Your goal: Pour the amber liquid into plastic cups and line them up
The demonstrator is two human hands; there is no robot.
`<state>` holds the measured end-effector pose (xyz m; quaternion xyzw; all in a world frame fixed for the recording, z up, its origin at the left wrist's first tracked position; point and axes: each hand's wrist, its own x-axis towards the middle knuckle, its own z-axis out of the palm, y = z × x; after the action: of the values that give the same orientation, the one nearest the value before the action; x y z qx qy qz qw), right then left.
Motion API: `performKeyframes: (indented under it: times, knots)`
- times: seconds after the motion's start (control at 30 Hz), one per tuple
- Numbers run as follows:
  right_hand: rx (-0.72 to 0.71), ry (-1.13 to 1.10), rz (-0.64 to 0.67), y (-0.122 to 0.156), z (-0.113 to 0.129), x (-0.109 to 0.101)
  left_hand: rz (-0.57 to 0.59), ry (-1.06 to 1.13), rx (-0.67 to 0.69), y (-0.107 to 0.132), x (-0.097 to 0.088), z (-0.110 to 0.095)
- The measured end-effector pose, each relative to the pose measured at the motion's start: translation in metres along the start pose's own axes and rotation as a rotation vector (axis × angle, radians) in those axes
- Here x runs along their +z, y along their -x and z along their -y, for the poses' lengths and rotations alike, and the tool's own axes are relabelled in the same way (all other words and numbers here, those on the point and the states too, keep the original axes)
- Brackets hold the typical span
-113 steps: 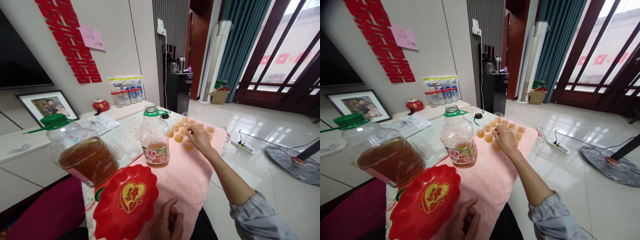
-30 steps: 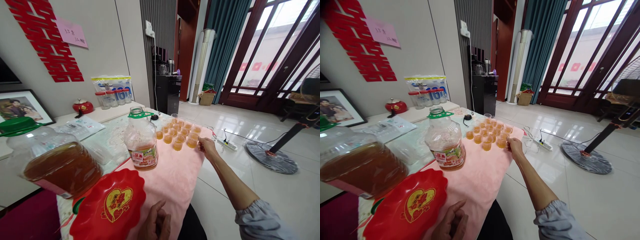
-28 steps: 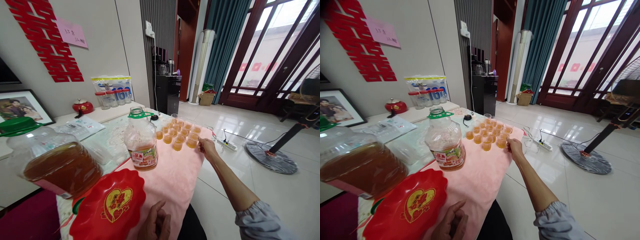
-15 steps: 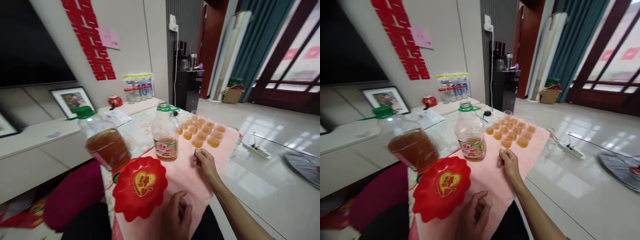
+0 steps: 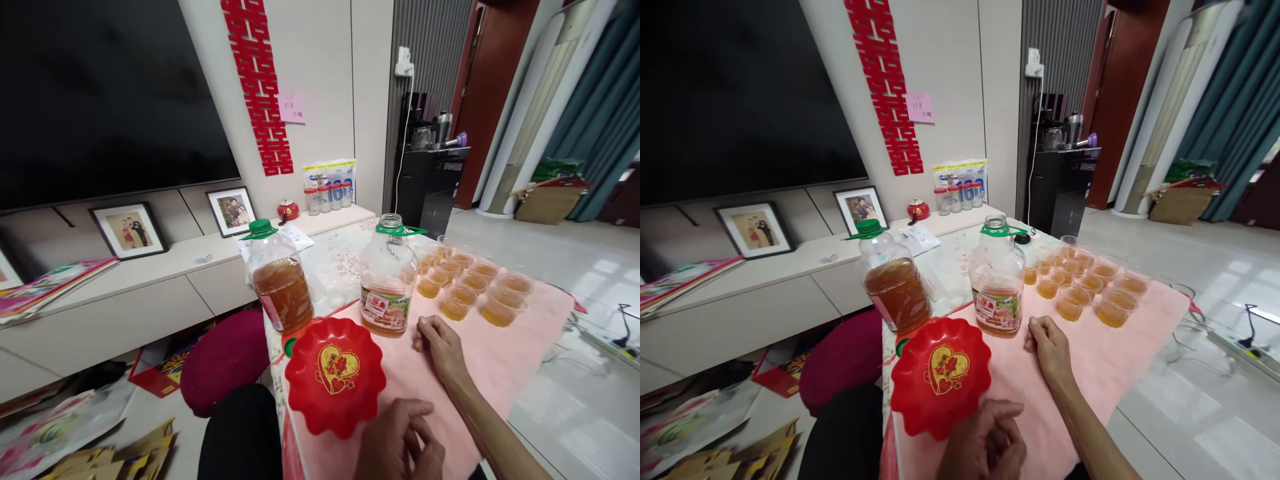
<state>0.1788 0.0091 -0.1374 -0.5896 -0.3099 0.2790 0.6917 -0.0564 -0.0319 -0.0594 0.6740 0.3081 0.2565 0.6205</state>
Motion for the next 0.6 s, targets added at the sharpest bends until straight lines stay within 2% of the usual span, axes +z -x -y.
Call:
performKeyframes:
  times: [0.03, 0.07, 0.1, 0.13, 0.2, 0.27, 0.33, 0.4, 0.6]
  knots:
    - [-0.002, 0.003, 0.003, 0.0, 0.0, 0.0, -0.024, -0.045, 0.039, -0.005, -0.014, -0.016]
    - [-0.003, 0.004, 0.005, 0.0, -0.001, 0.0, -0.058, -0.197, 0.099, -0.012, -0.03, -0.033]
    - [-0.004, 0.004, 0.007, -0.001, -0.001, 0.0, -0.099, -0.414, 0.124, -0.022, -0.047, -0.047]
    - [-0.005, 0.002, 0.009, -0.001, -0.001, 0.0, -0.144, -0.66, 0.073, -0.033, -0.064, -0.059]
    - [-0.009, -0.002, 0.01, -0.001, -0.002, 0.0, -0.188, -0.815, 0.025, -0.06, -0.094, -0.073]
    - [-0.012, -0.002, 0.011, -0.002, -0.002, 0.0, -0.186, -0.95, -0.008, -0.085, -0.115, -0.074]
    - [-0.014, 0.005, 0.012, -0.002, -0.002, 0.0, -0.163, -1.071, -0.044, -0.107, -0.126, -0.069]
    - [-0.015, 0.014, 0.015, -0.002, -0.002, -0.001, -0.157, -1.174, -0.076, -0.122, -0.129, -0.064]
    - [-0.03, 0.031, 0.034, -0.001, -0.001, -0.001, -0.168, -1.387, -0.165, -0.146, -0.123, -0.065]
